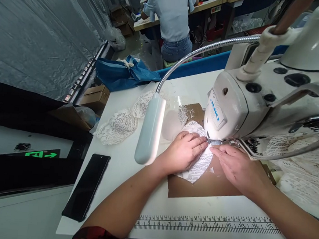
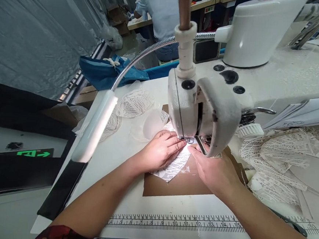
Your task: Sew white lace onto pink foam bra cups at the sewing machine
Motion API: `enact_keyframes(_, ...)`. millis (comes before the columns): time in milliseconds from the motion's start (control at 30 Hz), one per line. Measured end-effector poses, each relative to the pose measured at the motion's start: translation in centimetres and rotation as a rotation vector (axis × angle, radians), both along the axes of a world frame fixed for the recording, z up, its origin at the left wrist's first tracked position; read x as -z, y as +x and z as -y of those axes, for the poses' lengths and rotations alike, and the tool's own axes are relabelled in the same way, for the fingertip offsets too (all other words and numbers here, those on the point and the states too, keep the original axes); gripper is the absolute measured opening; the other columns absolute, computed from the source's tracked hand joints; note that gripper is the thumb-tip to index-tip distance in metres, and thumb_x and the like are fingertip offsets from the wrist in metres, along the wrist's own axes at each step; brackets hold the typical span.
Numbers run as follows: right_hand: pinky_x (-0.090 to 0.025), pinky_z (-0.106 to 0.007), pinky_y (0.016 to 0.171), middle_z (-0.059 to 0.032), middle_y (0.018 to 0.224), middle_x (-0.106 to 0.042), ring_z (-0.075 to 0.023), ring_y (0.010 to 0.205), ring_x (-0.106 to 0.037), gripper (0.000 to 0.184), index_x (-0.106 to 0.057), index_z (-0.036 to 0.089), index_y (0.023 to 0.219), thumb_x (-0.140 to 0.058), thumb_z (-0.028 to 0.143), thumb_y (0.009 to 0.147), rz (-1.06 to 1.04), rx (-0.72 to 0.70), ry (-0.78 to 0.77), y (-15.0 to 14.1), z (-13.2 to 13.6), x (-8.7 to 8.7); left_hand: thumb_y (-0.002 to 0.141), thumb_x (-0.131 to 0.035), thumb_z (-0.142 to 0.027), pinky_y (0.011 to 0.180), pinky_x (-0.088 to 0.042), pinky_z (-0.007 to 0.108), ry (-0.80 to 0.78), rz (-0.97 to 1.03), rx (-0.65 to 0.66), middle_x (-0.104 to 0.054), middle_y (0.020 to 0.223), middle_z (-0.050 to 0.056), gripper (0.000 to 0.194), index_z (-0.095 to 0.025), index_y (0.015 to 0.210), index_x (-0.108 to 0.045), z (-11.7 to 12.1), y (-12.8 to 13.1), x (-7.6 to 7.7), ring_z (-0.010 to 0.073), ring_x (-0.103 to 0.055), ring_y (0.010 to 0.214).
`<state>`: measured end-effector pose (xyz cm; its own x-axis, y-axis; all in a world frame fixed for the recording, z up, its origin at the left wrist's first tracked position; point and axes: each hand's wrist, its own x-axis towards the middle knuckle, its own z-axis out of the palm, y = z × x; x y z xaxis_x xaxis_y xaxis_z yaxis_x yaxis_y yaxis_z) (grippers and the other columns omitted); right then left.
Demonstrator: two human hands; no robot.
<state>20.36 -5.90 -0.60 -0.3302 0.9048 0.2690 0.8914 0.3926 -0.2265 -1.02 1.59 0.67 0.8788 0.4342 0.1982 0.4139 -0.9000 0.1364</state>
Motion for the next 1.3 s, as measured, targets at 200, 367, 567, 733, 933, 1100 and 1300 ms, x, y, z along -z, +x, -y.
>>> enact_keyframes(200,-0.049,-0.028,0.071,-0.0078,0.092,-0.070,-0.0177,0.079,-0.060,0.044,-0.068,0.025,0.121,-0.038,0.016,0.091,-0.012,-0.018,-0.023,-0.3,-0.4,-0.4,0.100,-0.039,-0.028,0.092,-0.042,0.042,0.043,0.031,-0.052,-0.064,0.124,0.013,0.034,-0.012,0.123,-0.058,-0.2,-0.1,-0.1,0.0266,-0.054,0.113)
enact_keyframes(367,-0.049,-0.030,0.072,-0.0082,0.095,-0.071,-0.0183,0.081,-0.063,0.044,-0.069,0.024,0.121,-0.038,0.015,0.091,0.015,-0.004,-0.027,-0.1,-0.3,-0.5,0.099,-0.039,-0.025,0.091,-0.043,0.044,0.038,-0.004,-0.099,-0.061,0.129,0.014,0.032,-0.014,0.122,-0.058,-0.1,-0.3,0.0,0.0278,-0.054,0.115)
enact_keyframes(567,-0.053,-0.033,0.072,-0.0102,0.106,-0.072,-0.0221,0.091,-0.067,0.041,-0.070,0.025,0.119,-0.040,0.019,0.091,0.006,0.072,-0.009,0.4,0.1,-0.2,0.095,-0.044,-0.021,0.093,-0.043,0.041,-0.042,-0.004,0.008,-0.059,0.132,0.013,0.031,-0.014,0.121,-0.059,0.7,-0.6,-0.6,0.0255,-0.053,0.114)
enact_keyframes(733,-0.055,-0.032,0.069,-0.0096,0.103,-0.073,-0.0229,0.093,-0.067,0.040,-0.071,0.027,0.117,-0.042,0.019,0.091,-0.023,0.085,-0.003,0.3,0.3,-0.1,0.095,-0.049,-0.036,0.088,-0.044,0.037,-0.121,-0.002,0.005,-0.065,0.107,0.011,0.028,-0.014,0.104,-0.064,1.2,-0.5,-1.1,0.0217,-0.058,0.096)
enact_keyframes(933,-0.053,-0.029,0.069,-0.0074,0.101,-0.074,-0.0200,0.089,-0.068,0.038,-0.073,0.026,0.112,-0.042,0.017,0.091,-0.018,0.074,0.008,0.3,0.4,0.1,0.098,-0.042,-0.028,0.076,-0.042,0.031,-0.195,0.016,-0.103,-0.063,0.083,0.006,0.027,-0.016,0.084,-0.061,1.1,-0.4,-0.9,0.0172,-0.056,0.079)
enact_keyframes(1100,-0.048,-0.026,0.065,-0.0049,0.098,-0.073,-0.0163,0.085,-0.067,0.038,-0.072,0.023,0.112,-0.043,0.013,0.090,-0.051,-0.001,0.060,0.3,0.2,-0.2,0.097,-0.041,-0.028,0.078,-0.042,0.031,-0.304,0.042,-0.090,-0.063,0.081,0.005,0.026,-0.015,0.084,-0.060,0.7,-0.5,-1.3,0.0173,-0.056,0.080)
enact_keyframes(1300,-0.036,-0.027,0.052,-0.0029,0.089,-0.068,-0.0144,0.067,-0.056,0.047,-0.070,0.020,0.114,-0.045,0.003,0.078,0.091,-0.114,0.078,0.1,0.0,-0.6,0.095,-0.044,-0.034,0.079,-0.043,0.032,-0.271,0.001,-0.068,-0.066,0.096,0.008,0.027,-0.015,0.092,-0.063,0.6,-0.8,-1.6,0.0199,-0.056,0.088)
